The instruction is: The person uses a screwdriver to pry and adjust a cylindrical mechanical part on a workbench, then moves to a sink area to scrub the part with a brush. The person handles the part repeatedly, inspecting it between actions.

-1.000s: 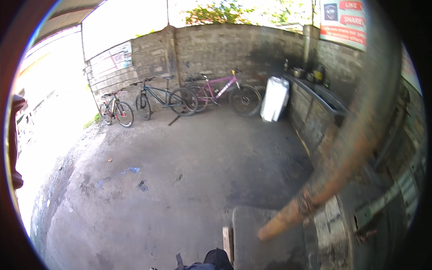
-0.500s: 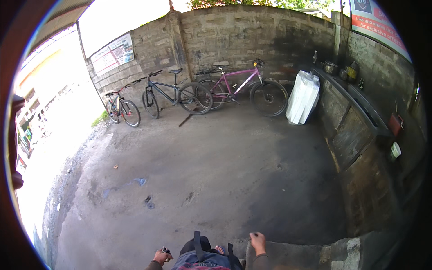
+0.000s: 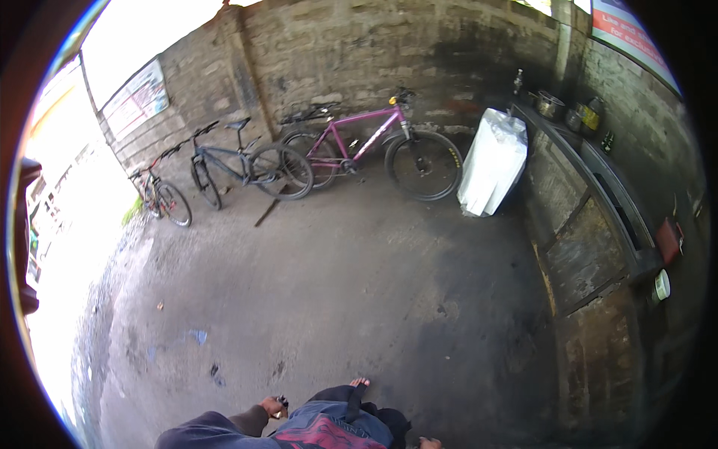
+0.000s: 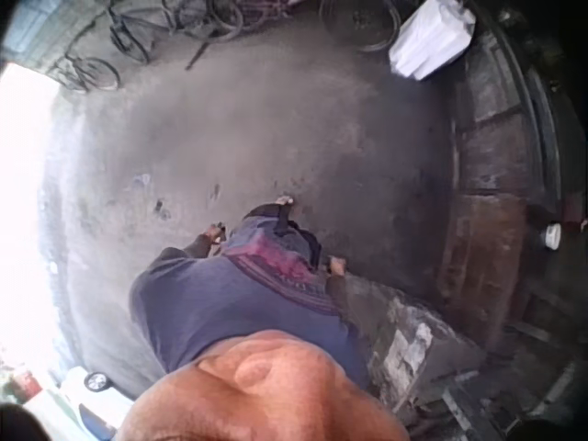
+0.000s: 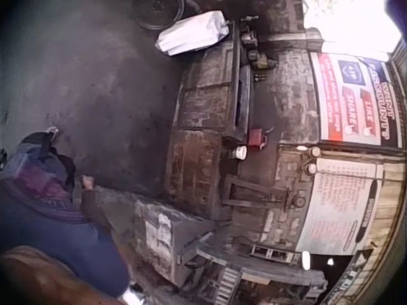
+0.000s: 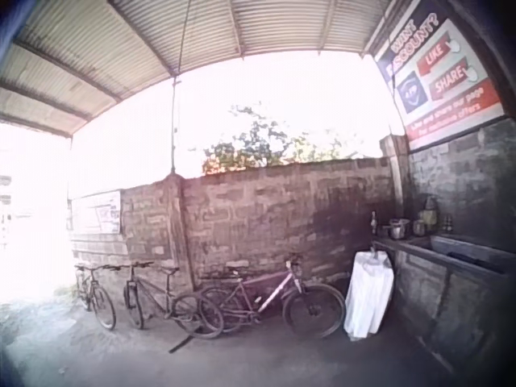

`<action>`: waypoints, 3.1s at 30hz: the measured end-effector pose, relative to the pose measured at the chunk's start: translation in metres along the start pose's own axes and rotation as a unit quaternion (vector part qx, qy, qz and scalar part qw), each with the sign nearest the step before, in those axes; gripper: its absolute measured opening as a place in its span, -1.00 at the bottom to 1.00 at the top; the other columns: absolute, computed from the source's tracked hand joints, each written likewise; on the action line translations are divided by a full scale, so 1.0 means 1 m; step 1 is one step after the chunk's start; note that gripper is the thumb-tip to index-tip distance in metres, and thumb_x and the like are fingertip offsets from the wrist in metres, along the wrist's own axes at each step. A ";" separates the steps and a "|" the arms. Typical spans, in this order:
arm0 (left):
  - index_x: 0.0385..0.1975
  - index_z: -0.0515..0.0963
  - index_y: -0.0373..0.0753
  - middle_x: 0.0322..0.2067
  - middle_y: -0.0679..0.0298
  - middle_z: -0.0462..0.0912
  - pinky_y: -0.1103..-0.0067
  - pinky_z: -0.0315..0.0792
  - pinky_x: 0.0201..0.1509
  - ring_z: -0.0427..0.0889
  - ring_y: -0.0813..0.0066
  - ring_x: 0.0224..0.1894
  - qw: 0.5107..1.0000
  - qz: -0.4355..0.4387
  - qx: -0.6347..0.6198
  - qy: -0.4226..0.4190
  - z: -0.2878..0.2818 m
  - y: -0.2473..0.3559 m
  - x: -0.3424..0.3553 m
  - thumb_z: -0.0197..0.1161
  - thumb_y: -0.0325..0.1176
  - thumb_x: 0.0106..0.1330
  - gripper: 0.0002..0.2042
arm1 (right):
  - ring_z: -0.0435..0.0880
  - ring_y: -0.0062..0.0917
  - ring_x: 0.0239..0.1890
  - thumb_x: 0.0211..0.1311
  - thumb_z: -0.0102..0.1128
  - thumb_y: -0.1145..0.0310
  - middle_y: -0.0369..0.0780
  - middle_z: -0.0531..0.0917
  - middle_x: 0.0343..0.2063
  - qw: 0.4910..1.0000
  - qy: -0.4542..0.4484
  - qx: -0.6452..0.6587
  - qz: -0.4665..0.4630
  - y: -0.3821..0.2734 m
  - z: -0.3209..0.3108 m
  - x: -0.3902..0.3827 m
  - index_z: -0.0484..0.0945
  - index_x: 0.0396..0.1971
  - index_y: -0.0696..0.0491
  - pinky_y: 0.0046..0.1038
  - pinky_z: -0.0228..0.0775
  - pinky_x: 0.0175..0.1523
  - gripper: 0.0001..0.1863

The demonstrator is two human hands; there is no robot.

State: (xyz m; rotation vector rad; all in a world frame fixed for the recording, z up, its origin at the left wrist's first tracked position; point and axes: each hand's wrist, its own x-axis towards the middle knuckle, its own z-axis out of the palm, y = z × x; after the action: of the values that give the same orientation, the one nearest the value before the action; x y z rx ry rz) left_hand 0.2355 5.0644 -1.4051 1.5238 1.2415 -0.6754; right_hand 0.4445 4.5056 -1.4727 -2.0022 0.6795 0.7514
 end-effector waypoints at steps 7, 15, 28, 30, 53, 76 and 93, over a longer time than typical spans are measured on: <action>-0.39 0.62 -0.25 -0.53 0.23 0.69 0.37 0.53 -0.44 0.64 0.38 -0.50 0.974 0.186 0.082 0.096 -0.021 0.379 0.138 0.59 -0.41 -0.22 -0.65 | 0.59 -0.48 -0.54 0.41 0.27 0.22 -0.28 0.60 -0.55 0.928 0.068 0.356 0.083 -0.117 -0.086 0.008 0.64 -0.29 0.01 -0.28 0.46 -0.51 -0.82; -0.40 0.52 -0.25 -0.45 0.30 0.60 0.44 0.52 -0.29 0.60 0.43 -0.38 0.935 0.332 -0.073 -0.105 0.185 0.763 0.049 0.50 -0.69 -0.16 -0.65 | 0.63 -0.42 -0.60 0.32 0.35 0.23 -0.18 0.66 -0.57 0.953 0.061 0.262 0.141 -0.205 -0.167 0.168 0.66 -0.37 0.15 -0.28 0.46 -0.48 -0.74; -0.28 0.50 -0.18 -0.36 0.22 0.68 0.32 0.62 -0.23 0.73 0.23 -0.32 0.952 0.158 -0.084 -0.249 0.424 0.982 0.123 0.46 -0.44 0.21 -0.78 | 0.74 -0.59 -0.35 0.41 0.29 0.31 -0.20 0.79 -0.35 0.934 0.172 0.294 -0.107 -0.569 -0.509 0.407 0.70 -0.10 0.24 -0.49 0.56 -0.23 -0.72; -0.27 0.51 -0.17 -0.35 0.22 0.69 0.33 0.62 -0.24 0.73 0.25 -0.32 0.953 0.165 -0.057 -0.247 0.474 1.054 0.098 0.46 -0.38 0.26 -0.79 | 0.73 -0.59 -0.35 0.41 0.30 0.29 -0.20 0.78 -0.36 0.938 0.169 0.279 -0.120 -0.593 -0.541 0.429 0.70 -0.09 0.23 -0.49 0.56 -0.24 -0.71; 0.01 0.56 -0.21 -0.14 0.03 0.70 0.19 0.54 0.12 0.67 0.05 -0.05 0.813 0.169 -0.125 -0.543 0.982 1.602 -0.156 0.25 -0.15 0.44 -0.69 | 0.71 -0.48 -0.42 0.36 0.23 0.40 -0.20 0.73 -0.38 0.823 0.365 0.427 -0.082 -0.739 -0.991 0.818 0.71 -0.22 0.17 -0.40 0.60 -0.30 -0.84; -0.04 0.46 -0.02 -0.18 0.40 0.64 0.23 0.58 0.07 0.69 0.45 -0.11 0.856 0.047 0.063 -0.511 1.160 1.681 -0.098 0.25 -0.24 0.49 -0.84 | 0.67 0.07 0.12 0.19 0.32 0.29 0.18 0.68 0.04 0.909 0.370 0.144 0.127 -0.762 -1.001 0.919 0.64 0.07 0.23 -0.08 0.52 0.22 -0.53; 0.02 0.47 -0.02 -0.21 0.39 0.61 0.28 0.57 -0.08 0.63 0.45 -0.16 0.868 0.015 0.078 -0.489 1.226 1.635 -0.053 0.18 -0.05 0.51 -0.74 | 0.79 -0.06 -0.08 0.16 0.49 0.20 0.09 0.76 -0.10 0.903 0.367 0.119 0.186 -0.760 -1.023 0.859 0.67 -0.07 0.21 -0.21 0.60 0.00 -0.55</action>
State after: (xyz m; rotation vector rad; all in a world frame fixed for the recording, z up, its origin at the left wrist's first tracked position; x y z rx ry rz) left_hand 1.9533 3.9783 -1.1861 1.0446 0.3810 -1.3304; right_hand 1.8059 3.8324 -1.2358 -1.9201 1.5463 0.0673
